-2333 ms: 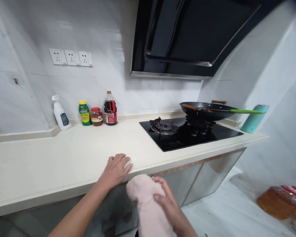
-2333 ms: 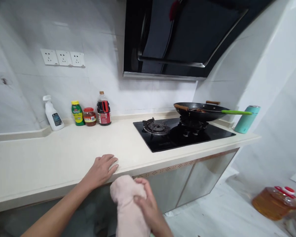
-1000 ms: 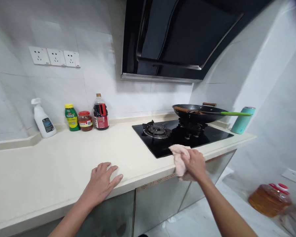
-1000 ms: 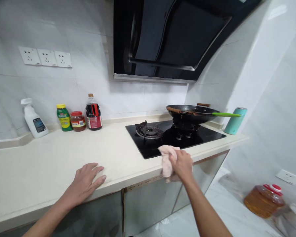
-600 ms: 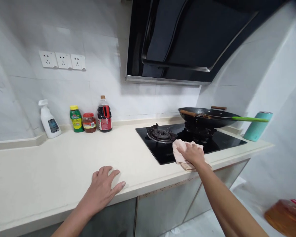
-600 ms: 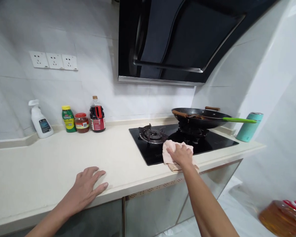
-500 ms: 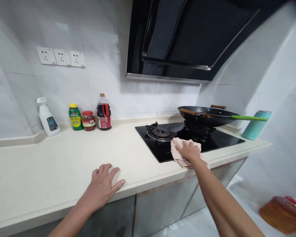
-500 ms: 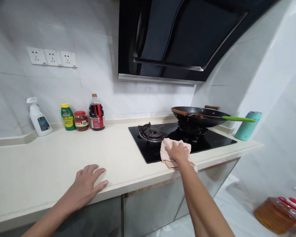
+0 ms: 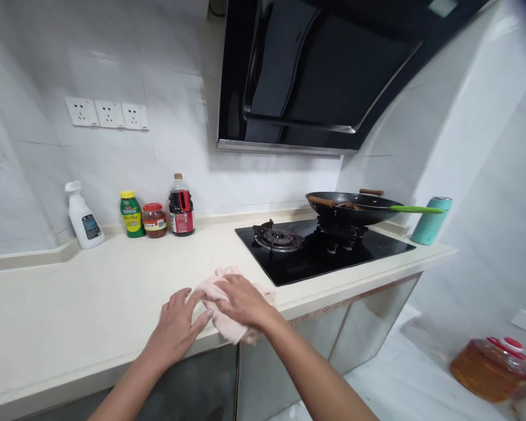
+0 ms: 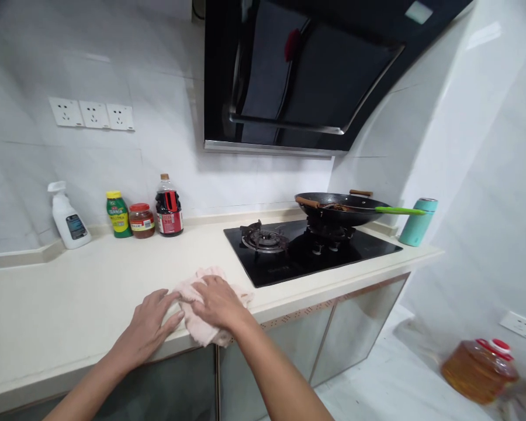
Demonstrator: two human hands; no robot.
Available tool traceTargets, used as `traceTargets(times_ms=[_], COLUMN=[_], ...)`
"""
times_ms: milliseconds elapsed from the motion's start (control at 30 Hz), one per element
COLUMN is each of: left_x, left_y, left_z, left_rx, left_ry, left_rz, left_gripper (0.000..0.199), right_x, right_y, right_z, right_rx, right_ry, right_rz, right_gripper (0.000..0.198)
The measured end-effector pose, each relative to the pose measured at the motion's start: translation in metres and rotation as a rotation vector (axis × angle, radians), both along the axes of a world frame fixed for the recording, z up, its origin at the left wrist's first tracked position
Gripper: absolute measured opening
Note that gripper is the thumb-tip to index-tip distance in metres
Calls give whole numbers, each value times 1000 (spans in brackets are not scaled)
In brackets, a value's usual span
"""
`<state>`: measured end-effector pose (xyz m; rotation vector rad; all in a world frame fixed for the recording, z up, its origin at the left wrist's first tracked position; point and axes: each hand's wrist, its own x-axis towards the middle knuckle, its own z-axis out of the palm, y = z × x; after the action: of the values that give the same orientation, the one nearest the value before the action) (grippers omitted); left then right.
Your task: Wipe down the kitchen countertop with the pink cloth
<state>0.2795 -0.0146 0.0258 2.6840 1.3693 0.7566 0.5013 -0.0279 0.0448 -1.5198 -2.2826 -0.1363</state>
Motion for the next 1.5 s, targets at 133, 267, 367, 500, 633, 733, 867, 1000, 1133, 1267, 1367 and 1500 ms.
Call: traceTargets(times_ms=[133,267,367,500,633,733,867,1000,1133,1267,1367,1500], left_x=[-2,0,2,4,5,6,7,7,3,0,0,-6], left_y=[1,-2,-5,-7,-9,-9,-10,-12,-15,-18,-22,-27], left_z=[1,6,8,9,10,9,9,8,5,6,9,13], left_rx=[-20,-64,-66,-33,-16,-14,-7,22,57,55,39,-5], left_ry=[-8,25,53,77,79,83,102,105,99,76,44,23], left_rz=[-12,-20,-21,-23,-20,-24,-18,-18,-15,-18,-38,-70], left_gripper=[51,54,55,56,58,59,60,59,54,52,53,47], right_x=[39,125,202,275,284,250,166,73,18,25,57,94], right_y=[-33,-51,-56,-55,-50,-50,-52,-50,-43,-24,-3,24], right_z=[-17,-46,-59,-51,-39,-38,-38,-36,-29,-12,2,-10], right_rx=[112,219,283,123,38,47,107,188,167,234,317,222], right_ry=[100,158,157,106,79,10,-120,-40,206,395,301,5], right_rz=[36,-224,-552,-1011,-1169,-1130,-865,-520,-48,23,-210,-561], right_gripper=[33,35,37,44,50,49,37,23,23,28,33,44])
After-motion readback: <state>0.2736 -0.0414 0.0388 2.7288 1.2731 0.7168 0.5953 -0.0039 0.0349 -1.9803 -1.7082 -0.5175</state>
